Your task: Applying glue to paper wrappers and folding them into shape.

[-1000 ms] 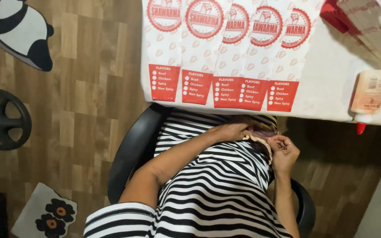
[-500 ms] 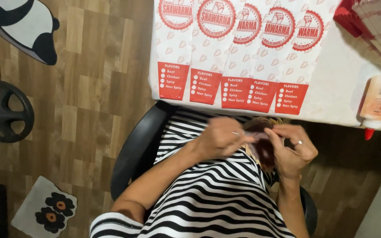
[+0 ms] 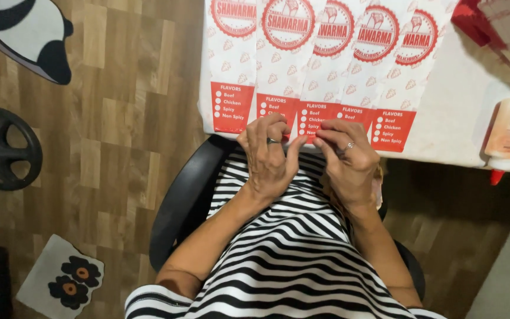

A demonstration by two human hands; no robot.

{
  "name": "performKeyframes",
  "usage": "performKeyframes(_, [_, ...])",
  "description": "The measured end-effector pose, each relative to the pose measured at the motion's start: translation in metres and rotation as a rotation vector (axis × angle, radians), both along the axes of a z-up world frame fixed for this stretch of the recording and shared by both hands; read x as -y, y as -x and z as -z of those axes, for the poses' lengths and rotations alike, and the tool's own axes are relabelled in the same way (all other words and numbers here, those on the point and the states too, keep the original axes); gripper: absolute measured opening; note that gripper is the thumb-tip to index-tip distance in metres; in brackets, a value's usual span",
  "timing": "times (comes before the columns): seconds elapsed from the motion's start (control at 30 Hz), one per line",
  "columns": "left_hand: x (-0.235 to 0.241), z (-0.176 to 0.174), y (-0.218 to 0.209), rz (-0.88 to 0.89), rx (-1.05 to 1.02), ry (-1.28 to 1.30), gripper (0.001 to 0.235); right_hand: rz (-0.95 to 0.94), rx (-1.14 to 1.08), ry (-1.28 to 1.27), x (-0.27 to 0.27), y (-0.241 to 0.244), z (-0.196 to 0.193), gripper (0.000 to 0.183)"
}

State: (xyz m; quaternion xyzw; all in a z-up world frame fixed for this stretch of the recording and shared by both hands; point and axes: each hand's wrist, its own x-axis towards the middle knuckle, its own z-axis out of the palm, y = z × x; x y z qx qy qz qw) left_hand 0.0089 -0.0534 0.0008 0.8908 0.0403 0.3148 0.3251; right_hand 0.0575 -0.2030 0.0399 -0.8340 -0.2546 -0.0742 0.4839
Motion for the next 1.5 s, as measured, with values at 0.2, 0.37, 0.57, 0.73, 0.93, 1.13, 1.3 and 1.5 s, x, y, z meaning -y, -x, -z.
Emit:
performKeyframes(0.2, [-0.004, -0.005, 0.0, 0.027, -0.007, 0.032, 0.02, 0.014, -0.051, 0.003, -0.001, 0.002, -0.006, 0.01])
performKeyframes(0.37, [-0.009, 0.01, 0.003, 0.034, 0.118, 0.023, 0.022, 0.012, -0.037, 0.015, -0.001, 0.001, -0.005, 0.01])
performKeyframes(0.57, [-0.031, 0.008, 0.007, 0.036, 0.211, 0.105, 0.022, 0.001, 0.035, 0.014, -0.014, -0.004, -0.004, 0.009])
performKeyframes(0.73, [-0.031, 0.004, 0.006, 0.085, 0.245, 0.14, 0.01, 0.019, 0.046, -0.022, -0.014, -0.004, -0.006, 0.009])
performKeyframes(0.93, [0.0, 0.006, 0.003, 0.38, 0.346, 0.093, 0.042, 0.078, 0.123, -0.013, 0.011, -0.005, -0.001, 0.009])
performKeyframes(1.13, [-0.013, 0.001, 0.006, 0.446, 0.289, -0.074, 0.046, 0.081, 0.142, 0.018, 0.027, -0.003, 0.006, 0.013])
performKeyframes(1.3, [-0.016, -0.005, 0.005, 0.427, 0.292, -0.123, 0.035, 0.057, 0.226, 0.086, 0.034, -0.005, 0.008, 0.017])
performKeyframes(1.5, [-0.016, -0.001, 0.008, 0.374, 0.27, -0.128, 0.034, 0.12, 0.262, 0.093, 0.03, -0.004, 0.009, 0.011])
